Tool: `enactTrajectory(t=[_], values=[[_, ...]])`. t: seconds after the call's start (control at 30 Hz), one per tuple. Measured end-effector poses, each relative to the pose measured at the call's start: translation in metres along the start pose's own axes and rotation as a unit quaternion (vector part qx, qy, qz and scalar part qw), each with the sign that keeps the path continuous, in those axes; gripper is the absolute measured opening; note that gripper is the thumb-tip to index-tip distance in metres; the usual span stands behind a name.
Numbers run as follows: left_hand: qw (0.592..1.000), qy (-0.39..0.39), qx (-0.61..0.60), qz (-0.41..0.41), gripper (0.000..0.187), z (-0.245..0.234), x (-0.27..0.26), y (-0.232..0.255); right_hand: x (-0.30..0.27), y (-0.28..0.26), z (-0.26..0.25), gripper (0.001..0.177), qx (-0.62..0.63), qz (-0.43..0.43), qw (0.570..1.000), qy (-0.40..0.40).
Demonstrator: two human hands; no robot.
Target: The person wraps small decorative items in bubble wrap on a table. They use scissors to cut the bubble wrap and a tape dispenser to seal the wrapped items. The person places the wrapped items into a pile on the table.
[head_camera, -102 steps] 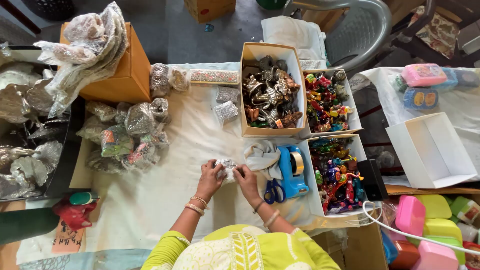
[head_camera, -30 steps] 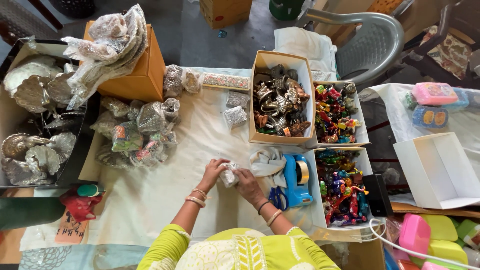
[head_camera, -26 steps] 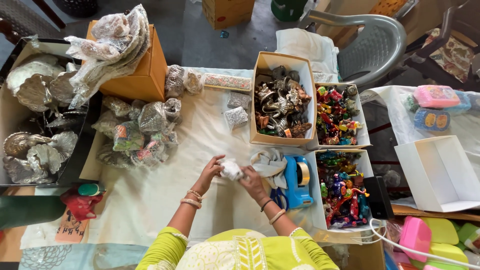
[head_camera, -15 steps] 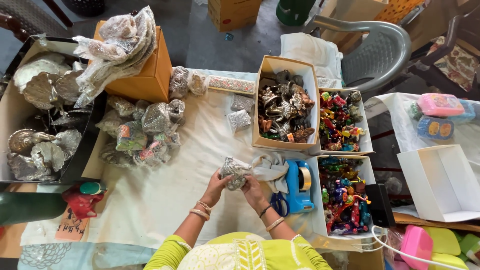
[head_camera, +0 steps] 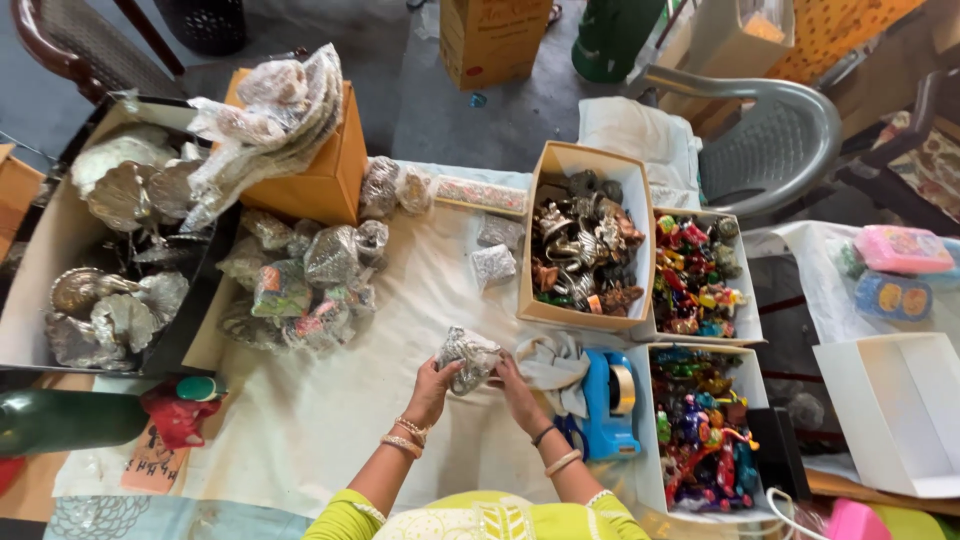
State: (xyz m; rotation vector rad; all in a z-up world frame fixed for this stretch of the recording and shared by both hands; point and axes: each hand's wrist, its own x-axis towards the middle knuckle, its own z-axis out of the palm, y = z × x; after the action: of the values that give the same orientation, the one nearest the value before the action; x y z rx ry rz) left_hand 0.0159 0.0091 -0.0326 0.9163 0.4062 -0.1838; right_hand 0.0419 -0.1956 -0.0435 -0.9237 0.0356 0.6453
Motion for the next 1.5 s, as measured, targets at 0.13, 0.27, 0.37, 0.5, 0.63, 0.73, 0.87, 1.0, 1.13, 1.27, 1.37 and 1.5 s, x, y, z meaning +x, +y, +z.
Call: enactTrajectory(t=[0.13,0.27,0.37,0.5,0.63,0.73,0.87,1.0,1.13,1.27,1.37,1.5], values=[[0.999,0.026,-0.018,0.044,0.035,-0.032,0.040,0.002,-0.002,0.036,-0.033,0.047,-0.334,-0.014,0.935,0.120],[0.991,0.075,0.055,0.095,0.032,-0.060,0.086,0.023,-0.026,0.009,0.013,0.052,-0.762,-0.327,0.559,0.010],[0.980,0.101,0.119,0.121,0.029,-0.058,0.113,0.059,-0.036,-0.009,0.038,0.050,-0.713,-0.244,0.657,0.003],[0.961,0.146,0.181,0.152,0.033,-0.054,0.161,0.087,-0.038,-0.014,0.044,0.048,-0.702,-0.234,0.673,0.006],[0.956,0.162,0.181,0.164,0.031,-0.057,0.216,0.093,-0.035,-0.014,0.042,0.048,-0.695,-0.236,0.679,0.010],[0.959,0.182,0.140,0.164,0.033,-0.057,0.246,0.093,-0.034,-0.013,0.041,0.048,-0.689,-0.237,0.685,0.012],[0.943,0.229,0.162,0.181,0.037,-0.054,0.265,0.097,-0.030,-0.011,0.036,0.048,-0.680,-0.207,0.703,0.001],[0.939,0.263,0.131,0.180,0.045,-0.067,0.283,0.085,-0.027,-0.004,0.027,0.049,-0.679,-0.202,0.706,-0.008],[0.929,0.278,0.110,0.217,0.053,-0.061,0.281,0.079,-0.026,-0.002,0.025,0.049,-0.683,-0.191,0.705,-0.004],[0.891,0.342,0.101,0.279,0.070,-0.065,0.296,0.065,-0.025,0.001,0.021,0.048,-0.687,-0.191,0.701,-0.006],[0.912,0.336,0.050,0.230,0.065,-0.052,0.286,0.073,-0.025,0.001,0.022,0.048,-0.689,-0.187,0.700,-0.004],[0.919,0.294,-0.026,0.263,0.076,-0.043,0.278,0.076,-0.025,0.002,0.021,0.048,-0.690,-0.202,0.695,-0.002]])
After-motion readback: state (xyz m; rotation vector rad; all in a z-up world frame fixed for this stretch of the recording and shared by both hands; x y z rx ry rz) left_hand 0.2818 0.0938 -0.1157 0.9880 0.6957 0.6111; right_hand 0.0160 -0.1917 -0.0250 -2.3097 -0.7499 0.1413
